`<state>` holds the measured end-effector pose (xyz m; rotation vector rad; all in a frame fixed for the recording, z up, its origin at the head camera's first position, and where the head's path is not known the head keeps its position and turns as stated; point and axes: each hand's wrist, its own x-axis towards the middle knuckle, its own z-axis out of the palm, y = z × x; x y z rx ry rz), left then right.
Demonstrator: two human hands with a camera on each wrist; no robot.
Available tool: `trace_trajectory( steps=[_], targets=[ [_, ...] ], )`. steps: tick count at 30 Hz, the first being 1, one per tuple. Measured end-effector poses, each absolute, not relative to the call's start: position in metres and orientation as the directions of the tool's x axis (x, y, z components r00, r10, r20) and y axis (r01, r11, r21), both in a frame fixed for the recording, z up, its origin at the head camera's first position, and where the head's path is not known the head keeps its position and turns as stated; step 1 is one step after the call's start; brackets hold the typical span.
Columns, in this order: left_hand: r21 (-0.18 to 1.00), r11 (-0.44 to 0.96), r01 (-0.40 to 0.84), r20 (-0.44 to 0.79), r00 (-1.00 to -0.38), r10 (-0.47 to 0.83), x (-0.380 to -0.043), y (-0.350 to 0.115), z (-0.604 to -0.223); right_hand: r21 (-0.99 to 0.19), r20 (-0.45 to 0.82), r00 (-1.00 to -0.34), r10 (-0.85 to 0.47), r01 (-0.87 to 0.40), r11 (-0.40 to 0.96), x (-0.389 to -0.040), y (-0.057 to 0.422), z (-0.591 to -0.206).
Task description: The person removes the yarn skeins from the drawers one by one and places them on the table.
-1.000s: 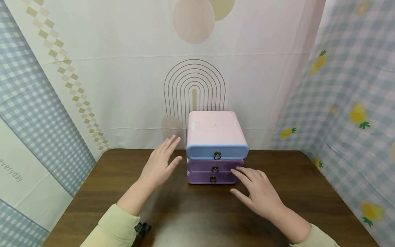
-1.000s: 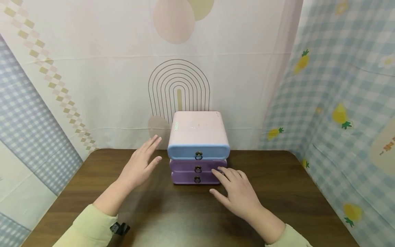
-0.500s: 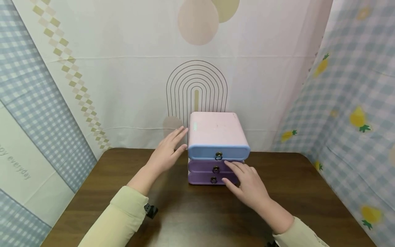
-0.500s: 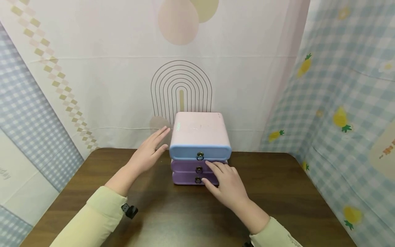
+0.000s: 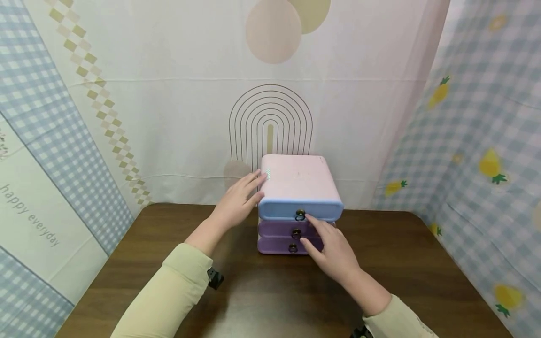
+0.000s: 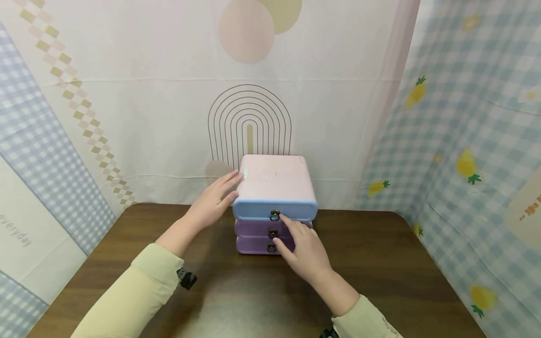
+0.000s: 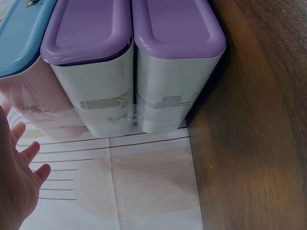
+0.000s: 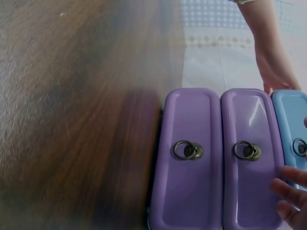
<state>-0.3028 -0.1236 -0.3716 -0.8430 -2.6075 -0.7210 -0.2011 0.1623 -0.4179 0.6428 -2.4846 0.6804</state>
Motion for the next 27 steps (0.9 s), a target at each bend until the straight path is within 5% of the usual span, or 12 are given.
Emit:
trace_trajectory(
  steps=[12, 27],
  targets=[
    [0.364, 0.701, 0.614, 0.420, -0.779, 0.465, -0.305, -0.119, -0.370, -0.702, 0.420, -0.884, -0.207, -0.461, 0.543, -0.205, 0.153, -0.419],
    [0.355, 0.705, 0.614, 0.417, -0.779, 0.468, -0.305, -0.118, -0.370, -0.925, 0.261, -0.962, -0.085, -0.274, 0.265, -0.213, 0.134, -0.417]
  ],
)
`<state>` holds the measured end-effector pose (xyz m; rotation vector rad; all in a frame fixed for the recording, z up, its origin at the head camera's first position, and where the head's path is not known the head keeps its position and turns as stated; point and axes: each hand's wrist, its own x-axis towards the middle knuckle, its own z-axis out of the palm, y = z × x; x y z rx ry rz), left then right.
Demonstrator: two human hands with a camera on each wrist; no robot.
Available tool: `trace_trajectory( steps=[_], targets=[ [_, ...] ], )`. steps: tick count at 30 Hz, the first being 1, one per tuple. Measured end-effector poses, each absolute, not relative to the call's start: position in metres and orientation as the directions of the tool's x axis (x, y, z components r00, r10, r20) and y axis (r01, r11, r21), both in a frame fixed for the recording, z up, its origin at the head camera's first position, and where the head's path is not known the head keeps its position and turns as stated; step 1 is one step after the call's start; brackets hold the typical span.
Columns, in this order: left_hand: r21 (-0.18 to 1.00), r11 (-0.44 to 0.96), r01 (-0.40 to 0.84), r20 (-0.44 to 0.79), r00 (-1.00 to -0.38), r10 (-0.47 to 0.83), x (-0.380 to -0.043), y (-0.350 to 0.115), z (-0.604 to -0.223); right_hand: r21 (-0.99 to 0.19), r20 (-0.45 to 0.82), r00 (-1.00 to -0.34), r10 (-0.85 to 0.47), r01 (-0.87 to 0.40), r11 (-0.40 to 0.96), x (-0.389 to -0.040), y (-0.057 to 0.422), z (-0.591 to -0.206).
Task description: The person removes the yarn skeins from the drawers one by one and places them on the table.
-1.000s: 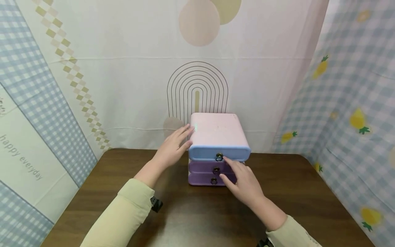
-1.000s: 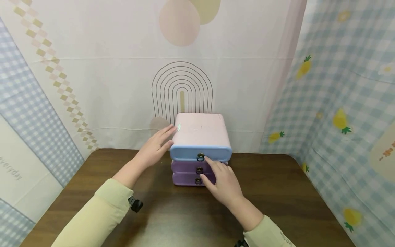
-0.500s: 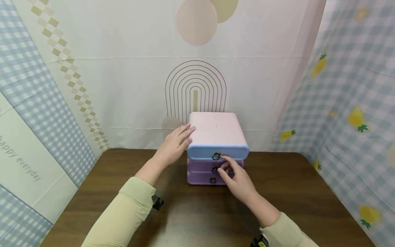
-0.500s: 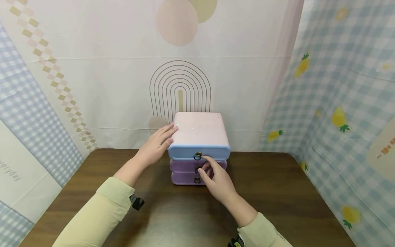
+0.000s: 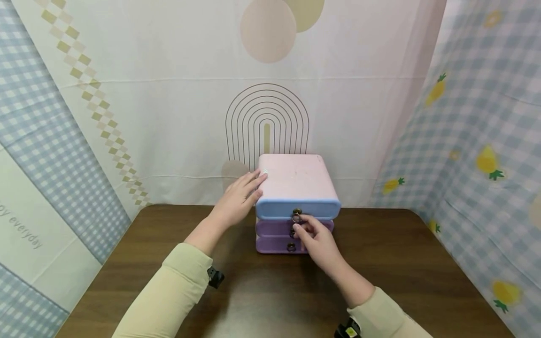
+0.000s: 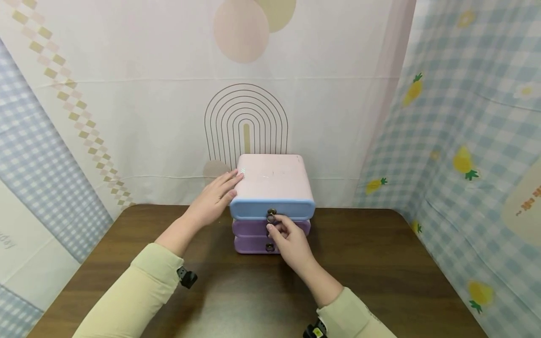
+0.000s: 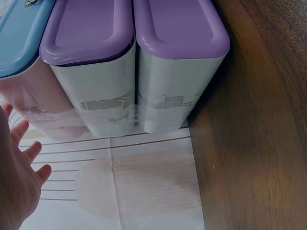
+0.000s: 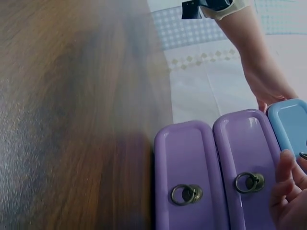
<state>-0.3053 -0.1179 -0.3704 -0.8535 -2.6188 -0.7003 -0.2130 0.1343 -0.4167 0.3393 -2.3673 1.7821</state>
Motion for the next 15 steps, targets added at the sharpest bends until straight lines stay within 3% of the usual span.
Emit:
trace_trajectory(
  steps=[15],
  targets=[
    [0.367, 0.697, 0.616, 0.420, -0.778, 0.467, -0.3072, -0.1181, -0.3720, -0.964, 0.203, -0.979, -0.025, -0.204, 0.172, -0.2201, 0.1291, -0.4167]
  ],
)
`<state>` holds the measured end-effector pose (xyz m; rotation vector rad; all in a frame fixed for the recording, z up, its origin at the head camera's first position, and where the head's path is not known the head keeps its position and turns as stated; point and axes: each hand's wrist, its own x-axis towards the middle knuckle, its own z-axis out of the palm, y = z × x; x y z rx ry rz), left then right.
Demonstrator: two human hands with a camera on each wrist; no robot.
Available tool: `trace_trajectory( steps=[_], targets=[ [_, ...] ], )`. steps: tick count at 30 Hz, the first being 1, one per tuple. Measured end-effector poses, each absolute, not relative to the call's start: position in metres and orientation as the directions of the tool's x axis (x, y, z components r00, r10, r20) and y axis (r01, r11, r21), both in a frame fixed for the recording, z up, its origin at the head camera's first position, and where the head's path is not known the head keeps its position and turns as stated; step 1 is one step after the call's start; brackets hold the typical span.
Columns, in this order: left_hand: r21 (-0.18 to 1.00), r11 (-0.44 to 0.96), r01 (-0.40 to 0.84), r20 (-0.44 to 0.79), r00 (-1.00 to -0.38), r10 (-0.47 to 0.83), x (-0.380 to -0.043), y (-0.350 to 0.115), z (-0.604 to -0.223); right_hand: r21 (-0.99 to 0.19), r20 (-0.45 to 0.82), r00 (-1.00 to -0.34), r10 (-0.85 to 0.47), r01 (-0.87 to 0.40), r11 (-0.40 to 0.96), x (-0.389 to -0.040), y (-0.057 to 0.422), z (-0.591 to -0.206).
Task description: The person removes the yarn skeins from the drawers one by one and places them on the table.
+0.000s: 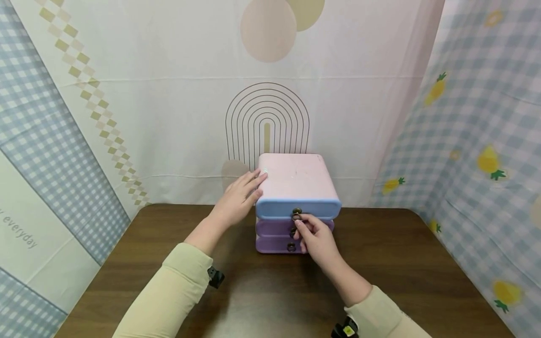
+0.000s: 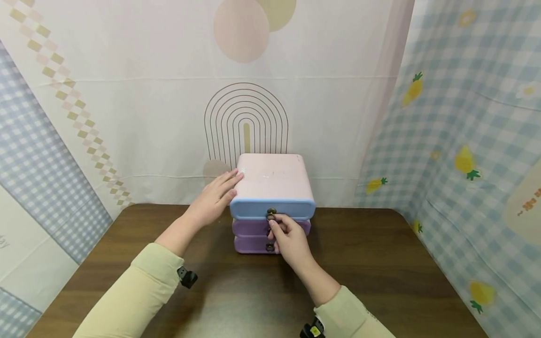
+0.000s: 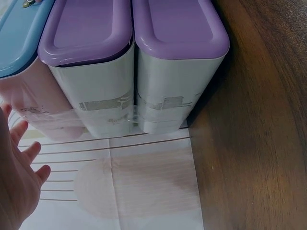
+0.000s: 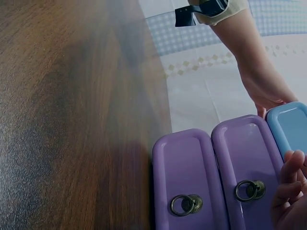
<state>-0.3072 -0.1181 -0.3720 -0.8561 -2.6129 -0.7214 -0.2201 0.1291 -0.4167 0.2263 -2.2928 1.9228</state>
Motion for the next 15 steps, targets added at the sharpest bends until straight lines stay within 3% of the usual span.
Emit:
trace_trajectory(
  steps=[15],
  targets=[
    [0.355, 0.700, 0.620, 0.429, -0.773, 0.467, -0.3097, -0.1178, -0.3739, -0.969, 0.204, -0.979, -0.021, -0.205, 0.138, -0.2190, 0.1288, -0.4185]
  ],
)
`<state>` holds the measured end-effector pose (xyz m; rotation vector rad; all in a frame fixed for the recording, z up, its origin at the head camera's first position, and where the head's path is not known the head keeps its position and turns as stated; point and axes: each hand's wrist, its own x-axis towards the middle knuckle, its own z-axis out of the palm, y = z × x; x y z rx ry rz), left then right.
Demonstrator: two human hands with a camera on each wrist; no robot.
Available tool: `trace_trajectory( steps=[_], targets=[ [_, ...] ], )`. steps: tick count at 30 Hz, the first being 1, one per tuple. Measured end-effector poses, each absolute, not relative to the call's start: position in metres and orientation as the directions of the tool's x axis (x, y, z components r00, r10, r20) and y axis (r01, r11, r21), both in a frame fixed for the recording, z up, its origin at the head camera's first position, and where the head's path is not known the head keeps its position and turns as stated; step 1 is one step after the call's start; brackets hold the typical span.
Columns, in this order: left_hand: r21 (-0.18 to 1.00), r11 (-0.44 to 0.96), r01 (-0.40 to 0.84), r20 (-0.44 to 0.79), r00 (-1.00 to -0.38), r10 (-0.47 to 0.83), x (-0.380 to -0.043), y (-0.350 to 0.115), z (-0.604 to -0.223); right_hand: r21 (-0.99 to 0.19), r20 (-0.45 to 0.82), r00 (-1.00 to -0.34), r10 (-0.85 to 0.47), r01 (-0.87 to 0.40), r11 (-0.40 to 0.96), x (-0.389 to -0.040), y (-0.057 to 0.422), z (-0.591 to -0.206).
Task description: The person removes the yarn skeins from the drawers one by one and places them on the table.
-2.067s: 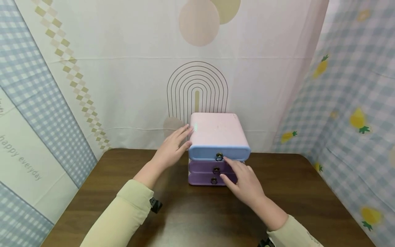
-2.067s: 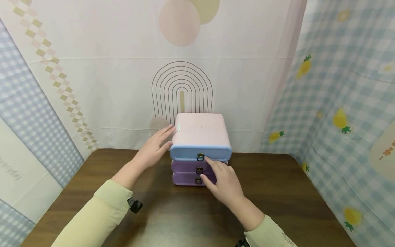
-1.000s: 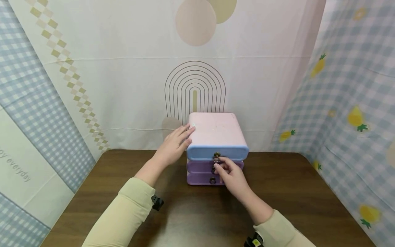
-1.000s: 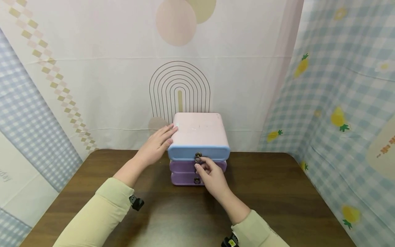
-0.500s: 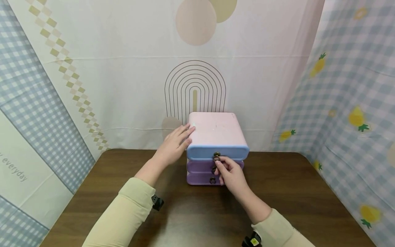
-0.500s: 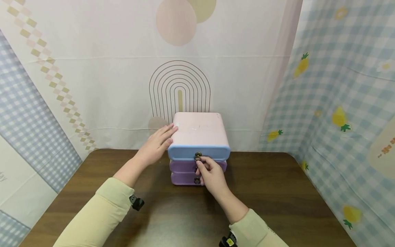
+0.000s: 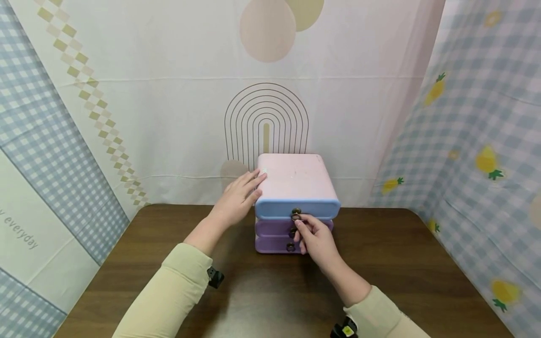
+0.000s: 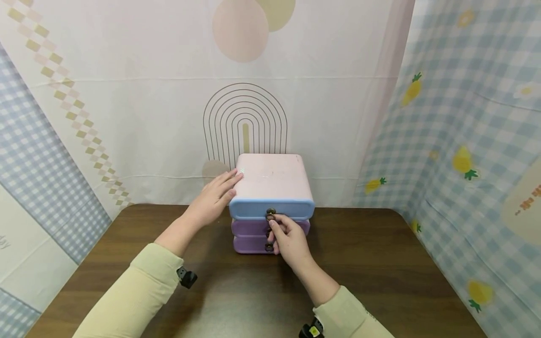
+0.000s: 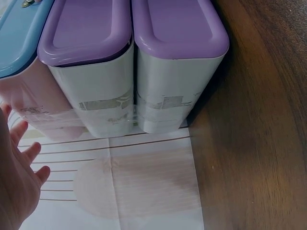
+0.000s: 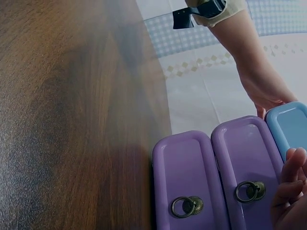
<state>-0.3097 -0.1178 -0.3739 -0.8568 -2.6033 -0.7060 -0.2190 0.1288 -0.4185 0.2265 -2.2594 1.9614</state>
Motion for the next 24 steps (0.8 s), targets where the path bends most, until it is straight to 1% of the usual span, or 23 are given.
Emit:
trace_trajectory(
  steps=[10, 14, 24],
  targets=[
    [0.353, 0.701, 0.619, 0.425, -0.774, 0.469, -0.309, -0.118, -0.373, -0.979, 0.170, -0.985, 0.005, -0.169, 0.115, -0.217, 0.130, -0.416],
    [0.350, 0.709, 0.612, 0.419, -0.779, 0.466, -0.307, -0.118, -0.372, -0.979, 0.176, -0.984, 0.002, -0.175, 0.107, -0.214, 0.130, -0.415],
    [0.337, 0.718, 0.609, 0.414, -0.781, 0.467, -0.306, -0.118, -0.370, -0.975, 0.175, -0.984, -0.022, -0.176, 0.133, -0.201, 0.133, -0.417]
  ],
)
